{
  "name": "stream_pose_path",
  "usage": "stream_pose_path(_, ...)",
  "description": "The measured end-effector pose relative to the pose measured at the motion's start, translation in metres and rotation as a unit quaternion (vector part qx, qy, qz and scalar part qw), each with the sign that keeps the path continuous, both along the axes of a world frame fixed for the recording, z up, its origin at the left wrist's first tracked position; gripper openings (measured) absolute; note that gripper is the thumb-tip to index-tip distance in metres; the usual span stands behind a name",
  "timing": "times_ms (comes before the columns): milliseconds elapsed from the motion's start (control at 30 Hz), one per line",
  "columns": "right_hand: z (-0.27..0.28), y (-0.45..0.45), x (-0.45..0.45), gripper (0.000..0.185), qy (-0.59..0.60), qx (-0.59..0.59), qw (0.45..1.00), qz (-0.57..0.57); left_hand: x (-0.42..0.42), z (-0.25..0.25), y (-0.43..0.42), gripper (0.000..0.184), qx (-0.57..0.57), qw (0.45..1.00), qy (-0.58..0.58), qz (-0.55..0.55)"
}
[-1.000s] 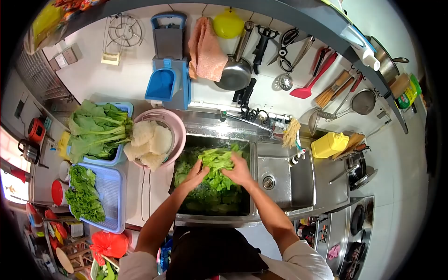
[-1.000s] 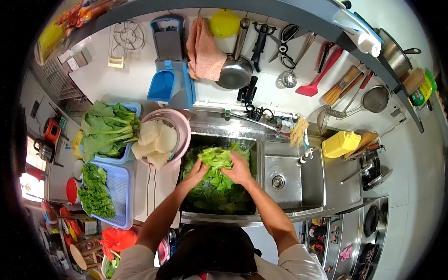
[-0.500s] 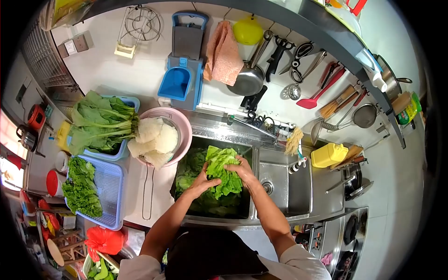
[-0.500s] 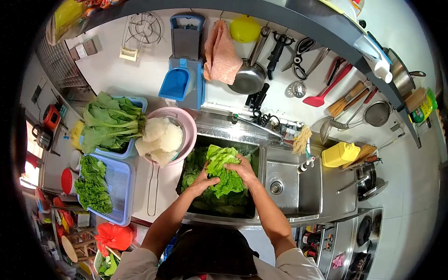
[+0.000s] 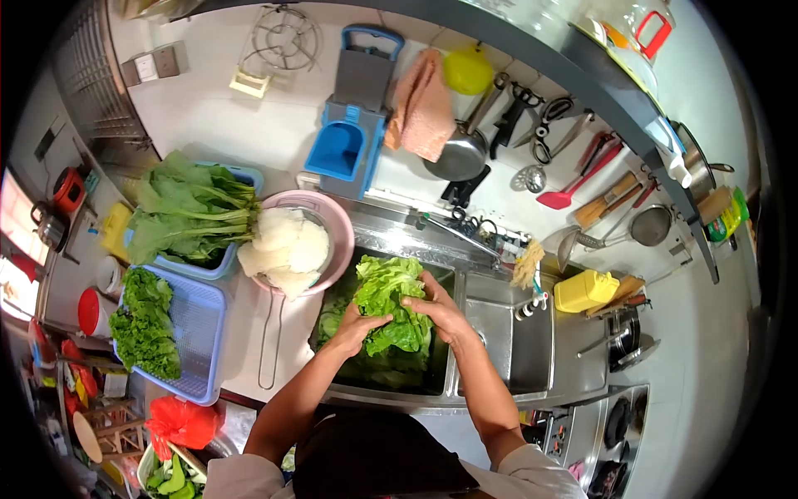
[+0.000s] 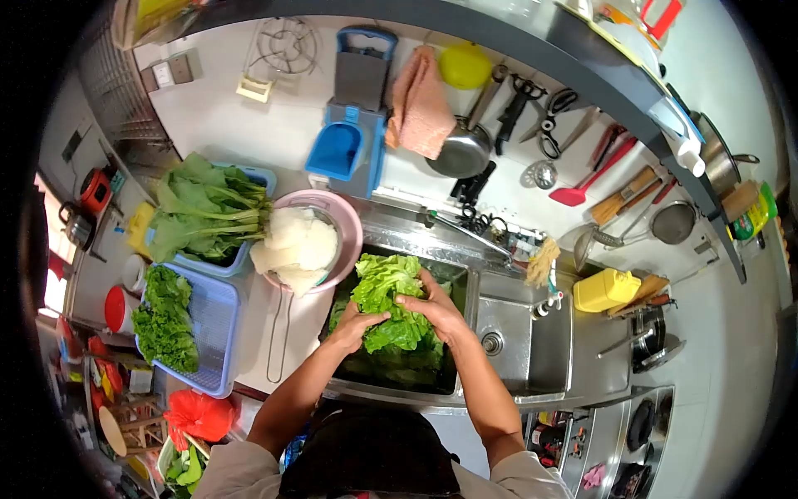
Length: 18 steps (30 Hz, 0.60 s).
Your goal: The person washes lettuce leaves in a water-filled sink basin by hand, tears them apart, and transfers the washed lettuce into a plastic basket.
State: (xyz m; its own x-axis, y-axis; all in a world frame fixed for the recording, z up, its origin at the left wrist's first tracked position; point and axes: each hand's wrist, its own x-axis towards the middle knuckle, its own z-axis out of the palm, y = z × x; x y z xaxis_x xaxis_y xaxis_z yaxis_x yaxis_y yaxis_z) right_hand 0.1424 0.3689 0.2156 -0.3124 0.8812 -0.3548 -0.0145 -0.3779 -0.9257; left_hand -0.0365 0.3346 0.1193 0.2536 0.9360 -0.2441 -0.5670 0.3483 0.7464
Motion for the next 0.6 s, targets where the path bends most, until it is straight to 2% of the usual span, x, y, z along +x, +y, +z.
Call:
stream_pose_path(33, 0.002, 0.001, -0.004, 0.091, 0.019, 0.004, 1.000, 0.019, -0.011, 0.010, -0.004, 0.058, -0.030, 0.999, 0.009, 0.019)
stream_pose_path(100, 0.001, 0.003, -0.016, 0.090, 0.059, 0.012, 0.996, 0.065, -0.035, 0.011, -0.008, 0.056, -0.010, 0.999, -0.006, 0.051)
stream_pose_path(133, -0.008, 0.006, -0.021, 0.086, 0.064, 0.033, 0.994, 0.082, -0.049, 0.029, -0.014, 0.057, -0.004, 0.998, -0.016, 0.065)
stream_pose_path(233, 0.010, 0.003, -0.050, 0.080, 0.108, -0.012, 0.987, 0.115, -0.099, 0.007, -0.023, 0.060, 0.023, 0.993, -0.083, 0.083)
stream_pose_path(267, 0.012, 0.003, -0.061, 0.075, 0.134, -0.013, 0.981, 0.137, -0.119, 0.016, -0.030, 0.062, 0.030, 0.993, -0.079, 0.078)
stream_pose_path(300, -0.004, 0.006, -0.071, 0.071, 0.179, -0.019, 0.971, 0.157, -0.140, -0.005, -0.037, 0.067, 0.018, 0.993, -0.075, 0.093)
stream_pose_path(333, -0.005, 0.003, -0.083, 0.069, 0.194, -0.024, 0.965, 0.175, -0.162, 0.002, -0.049, 0.064, 0.013, 0.991, -0.081, 0.110)
stream_pose_path(367, -0.002, 0.000, -0.094, 0.068, 0.207, -0.028, 0.959, 0.191, -0.183, 0.010, -0.060, 0.061, 0.011, 0.988, -0.088, 0.125)
stream_pose_path(433, -0.010, -0.005, -0.108, 0.065, 0.181, -0.022, 0.961, 0.207, -0.231, 0.022, -0.084, 0.068, 0.016, 0.986, -0.091, 0.141)
stream_pose_path(500, -0.025, -0.009, -0.110, 0.060, 0.173, -0.035, 0.960, 0.218, -0.289, 0.019, -0.108, 0.073, 0.009, 0.986, -0.075, 0.145)
stream_pose_path(567, -0.032, -0.017, -0.112, 0.051, 0.159, -0.055, 0.966, 0.195, -0.342, 0.042, -0.127, 0.075, -0.003, 0.990, -0.020, 0.143)
stream_pose_path(600, -0.039, -0.018, -0.108, 0.049, 0.148, -0.064, 0.968, 0.190, -0.367, 0.046, -0.130, 0.074, -0.047, 0.983, 0.043, 0.170)
